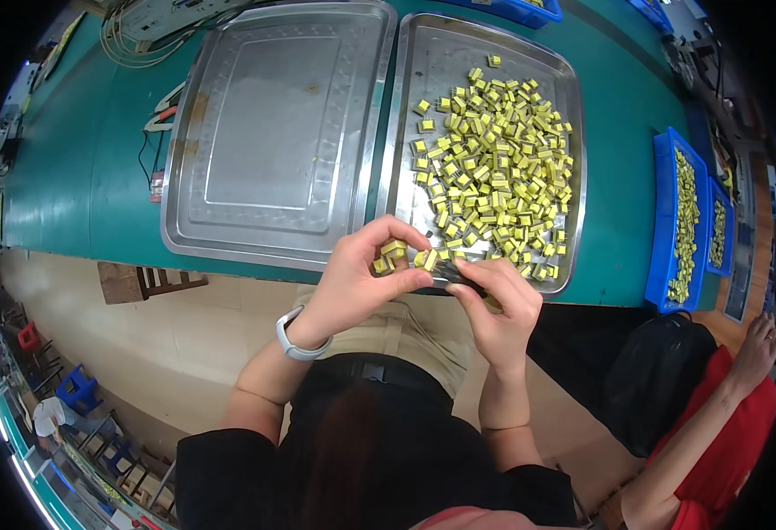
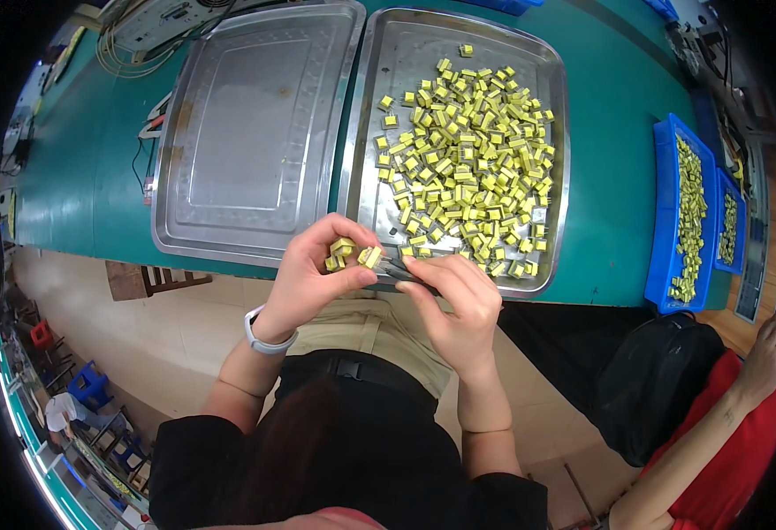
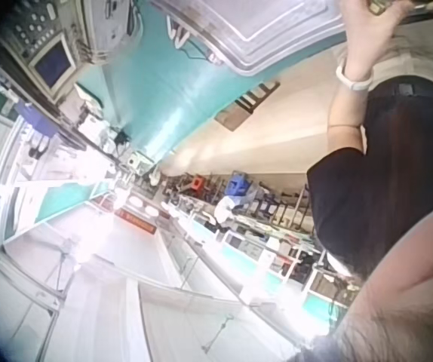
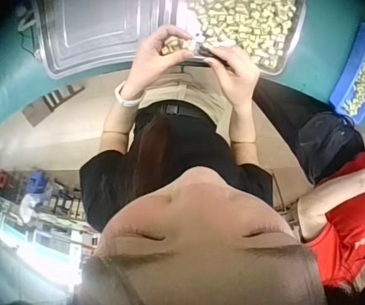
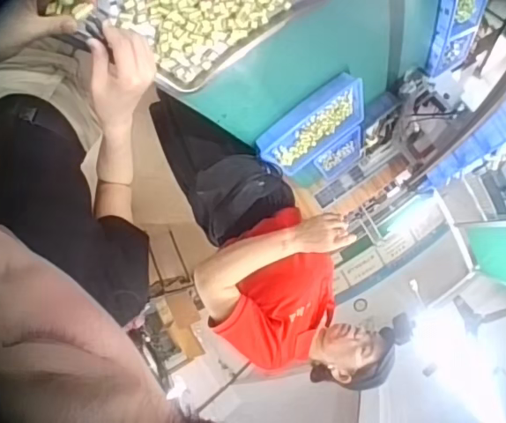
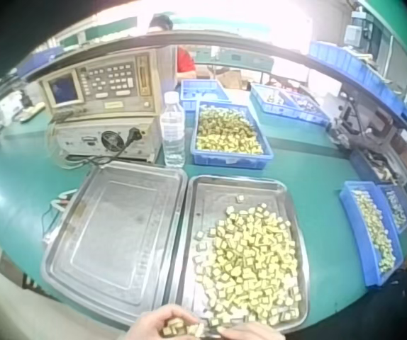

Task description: Inspecting and sorting small yellow plastic components on a metal tray at a factory workbench.

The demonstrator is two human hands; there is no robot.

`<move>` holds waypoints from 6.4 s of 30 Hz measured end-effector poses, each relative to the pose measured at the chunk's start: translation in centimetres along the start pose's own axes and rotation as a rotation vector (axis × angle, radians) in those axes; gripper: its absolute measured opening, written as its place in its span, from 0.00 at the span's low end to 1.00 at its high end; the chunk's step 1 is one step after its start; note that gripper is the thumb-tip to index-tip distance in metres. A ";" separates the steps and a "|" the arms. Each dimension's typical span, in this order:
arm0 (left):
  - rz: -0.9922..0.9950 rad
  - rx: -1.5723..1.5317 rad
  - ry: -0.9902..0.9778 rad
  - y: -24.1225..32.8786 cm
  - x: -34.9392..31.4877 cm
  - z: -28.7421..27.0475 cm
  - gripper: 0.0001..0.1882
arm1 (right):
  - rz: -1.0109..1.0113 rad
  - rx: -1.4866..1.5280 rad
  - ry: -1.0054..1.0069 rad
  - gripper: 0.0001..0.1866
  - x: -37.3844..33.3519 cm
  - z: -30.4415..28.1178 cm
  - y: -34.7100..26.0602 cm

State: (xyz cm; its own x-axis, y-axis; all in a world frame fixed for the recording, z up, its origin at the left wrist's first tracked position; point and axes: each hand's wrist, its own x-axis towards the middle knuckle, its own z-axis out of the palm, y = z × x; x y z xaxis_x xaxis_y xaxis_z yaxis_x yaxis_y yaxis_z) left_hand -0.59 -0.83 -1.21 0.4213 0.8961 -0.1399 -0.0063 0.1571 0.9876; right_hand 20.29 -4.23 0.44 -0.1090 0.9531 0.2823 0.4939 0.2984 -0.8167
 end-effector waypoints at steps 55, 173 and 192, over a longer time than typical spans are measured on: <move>0.128 0.363 0.531 -1.1 0.0 -3.0 0.12 | 0.110 0.043 0.163 0.18 -0.9 -1.1 0.5; -0.145 -0.359 -0.139 -0.4 1.0 1.3 0.18 | 0.047 -0.052 0.069 0.17 -0.8 -0.7 0.2; -0.065 -0.170 -0.042 -0.2 0.8 1.7 0.14 | 0.021 -0.093 0.084 0.15 -0.7 -0.7 0.1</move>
State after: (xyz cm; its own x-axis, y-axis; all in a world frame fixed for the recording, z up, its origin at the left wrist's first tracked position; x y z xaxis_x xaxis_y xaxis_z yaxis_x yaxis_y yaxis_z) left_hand 1.25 -0.85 -1.43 0.4636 0.8641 -0.1959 -0.1298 0.2849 0.9497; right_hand 21.02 -4.91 0.48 -0.0268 0.9503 0.3102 0.5737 0.2688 -0.7737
